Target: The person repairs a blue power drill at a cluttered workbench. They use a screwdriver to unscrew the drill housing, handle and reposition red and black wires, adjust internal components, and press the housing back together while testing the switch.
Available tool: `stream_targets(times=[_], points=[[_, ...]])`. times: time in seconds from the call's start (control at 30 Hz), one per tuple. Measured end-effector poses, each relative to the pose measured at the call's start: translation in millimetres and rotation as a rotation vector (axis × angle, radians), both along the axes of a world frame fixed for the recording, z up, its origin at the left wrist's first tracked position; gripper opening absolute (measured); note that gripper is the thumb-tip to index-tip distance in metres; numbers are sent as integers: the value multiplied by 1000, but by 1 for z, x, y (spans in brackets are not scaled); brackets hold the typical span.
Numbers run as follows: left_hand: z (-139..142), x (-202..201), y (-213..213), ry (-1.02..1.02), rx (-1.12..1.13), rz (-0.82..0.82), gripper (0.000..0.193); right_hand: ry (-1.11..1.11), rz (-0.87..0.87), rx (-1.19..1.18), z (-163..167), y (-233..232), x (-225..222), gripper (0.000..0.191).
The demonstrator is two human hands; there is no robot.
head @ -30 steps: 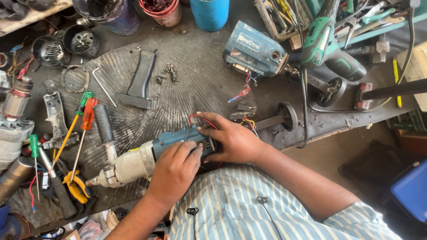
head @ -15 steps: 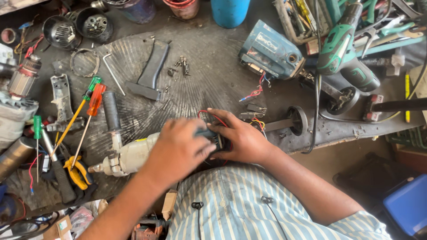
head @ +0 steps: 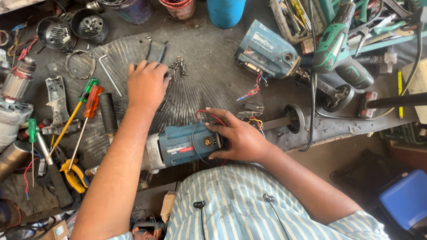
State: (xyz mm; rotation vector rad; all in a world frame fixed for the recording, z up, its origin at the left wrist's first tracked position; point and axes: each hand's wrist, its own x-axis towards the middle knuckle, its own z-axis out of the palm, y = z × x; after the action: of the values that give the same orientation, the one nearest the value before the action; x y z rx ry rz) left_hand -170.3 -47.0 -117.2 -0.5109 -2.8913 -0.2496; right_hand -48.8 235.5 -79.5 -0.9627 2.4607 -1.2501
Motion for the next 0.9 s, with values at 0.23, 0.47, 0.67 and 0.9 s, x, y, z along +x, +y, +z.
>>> stream_targets(times=[0.23,0.47,0.67,0.9], points=[[59,97,41,-60,482,-109,17,30,19,-41,-5,4,-4,77],[75,160,66,-51,393,-209,17,61,24,-77,-10,9,-2,78],[80,162,64,-36,348,-254,20,72,17,-78,-6,5,1,78],[80,167,73,2,312,-265,18,80,13,-83,-3,9,5,77]])
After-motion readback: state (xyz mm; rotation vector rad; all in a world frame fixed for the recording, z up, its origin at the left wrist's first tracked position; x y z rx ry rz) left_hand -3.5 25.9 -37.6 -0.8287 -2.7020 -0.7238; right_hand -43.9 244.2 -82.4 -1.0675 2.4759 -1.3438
